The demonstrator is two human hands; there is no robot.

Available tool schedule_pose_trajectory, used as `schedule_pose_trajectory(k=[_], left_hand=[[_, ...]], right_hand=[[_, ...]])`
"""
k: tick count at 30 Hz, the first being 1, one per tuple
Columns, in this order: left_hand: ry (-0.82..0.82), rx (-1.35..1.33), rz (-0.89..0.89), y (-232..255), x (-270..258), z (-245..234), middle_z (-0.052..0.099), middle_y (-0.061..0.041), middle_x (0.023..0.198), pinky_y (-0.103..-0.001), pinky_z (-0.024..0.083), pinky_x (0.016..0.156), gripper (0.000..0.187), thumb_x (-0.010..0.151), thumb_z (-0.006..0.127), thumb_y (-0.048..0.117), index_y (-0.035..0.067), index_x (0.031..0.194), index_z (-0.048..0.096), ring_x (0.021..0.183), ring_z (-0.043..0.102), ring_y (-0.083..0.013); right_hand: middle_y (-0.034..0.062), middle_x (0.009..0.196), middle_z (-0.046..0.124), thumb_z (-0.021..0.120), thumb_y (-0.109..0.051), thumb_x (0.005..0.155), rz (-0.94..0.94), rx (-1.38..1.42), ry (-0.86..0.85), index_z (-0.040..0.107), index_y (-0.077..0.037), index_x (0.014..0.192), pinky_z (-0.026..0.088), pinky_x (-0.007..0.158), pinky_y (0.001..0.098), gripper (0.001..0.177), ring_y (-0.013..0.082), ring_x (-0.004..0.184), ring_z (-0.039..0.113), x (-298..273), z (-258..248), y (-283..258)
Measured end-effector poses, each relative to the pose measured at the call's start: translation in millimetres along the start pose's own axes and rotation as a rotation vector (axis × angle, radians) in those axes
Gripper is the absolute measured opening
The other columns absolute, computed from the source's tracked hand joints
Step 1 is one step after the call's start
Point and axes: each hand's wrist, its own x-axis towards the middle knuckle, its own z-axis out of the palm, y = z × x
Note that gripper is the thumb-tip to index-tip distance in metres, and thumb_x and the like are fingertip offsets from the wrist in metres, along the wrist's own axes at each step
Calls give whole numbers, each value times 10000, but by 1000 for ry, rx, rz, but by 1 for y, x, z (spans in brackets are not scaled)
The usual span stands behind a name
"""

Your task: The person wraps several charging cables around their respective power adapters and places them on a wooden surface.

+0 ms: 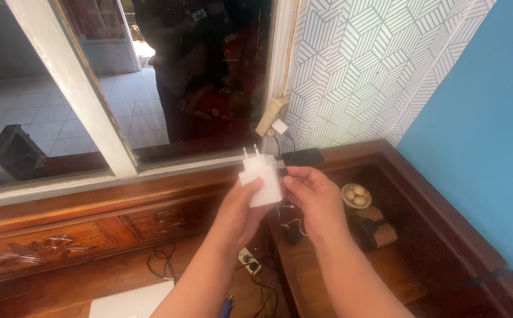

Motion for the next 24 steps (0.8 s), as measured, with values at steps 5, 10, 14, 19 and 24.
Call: schedule_pose_trajectory(k=[5, 10, 14, 19, 24], left_hand=[[156, 156, -63, 8, 1, 5, 618, -101, 1317, -469, 504, 1028, 501, 925, 549, 225, 82, 1403, 495, 1191, 613, -236], [106, 198, 25, -5, 6, -1, 630, -136, 1306, -439, 576, 979, 498, 908, 522, 157, 53, 1394, 501, 1148, 659, -248], [139, 340, -85, -8, 8, -9, 661, -138, 1241, -381, 613, 893, 457, 931, 551, 168, 39, 1368, 524, 1086, 684, -239], [93, 423, -172, -7, 3, -11, 695, -99, 1135, -351, 599, 826, 452, 920, 582, 201, 65, 1351, 559, 1011, 681, -202], [161, 391, -167, -11, 7, -11, 695, -101, 1077, -337, 593, 722, 473, 926, 574, 317, 43, 1311, 561, 917, 684, -181]], right_hand=[[109, 1005, 751, 677, 11, 897, -135, -55, 25, 684, 23, 1113, 579, 867, 316, 216, 170, 921, 706, -8, -2, -5], [82, 1007, 760, 669, -17, 888, -66, -242, -28, 711, -11, 1120, 583, 855, 290, 236, 148, 913, 709, -11, 6, -16], [47, 1006, 754, 662, -41, 913, -138, -351, -157, 722, -27, 1090, 556, 845, 270, 188, 117, 923, 685, 0, 0, -22], [19, 971, 719, 690, -36, 893, -303, -550, -249, 739, -48, 1048, 566, 795, 258, 163, 95, 880, 684, 2, -3, -21], [36, 873, 747, 751, -38, 857, -381, -635, -113, 739, -31, 963, 586, 705, 260, 107, 106, 787, 691, -6, 7, -16]])
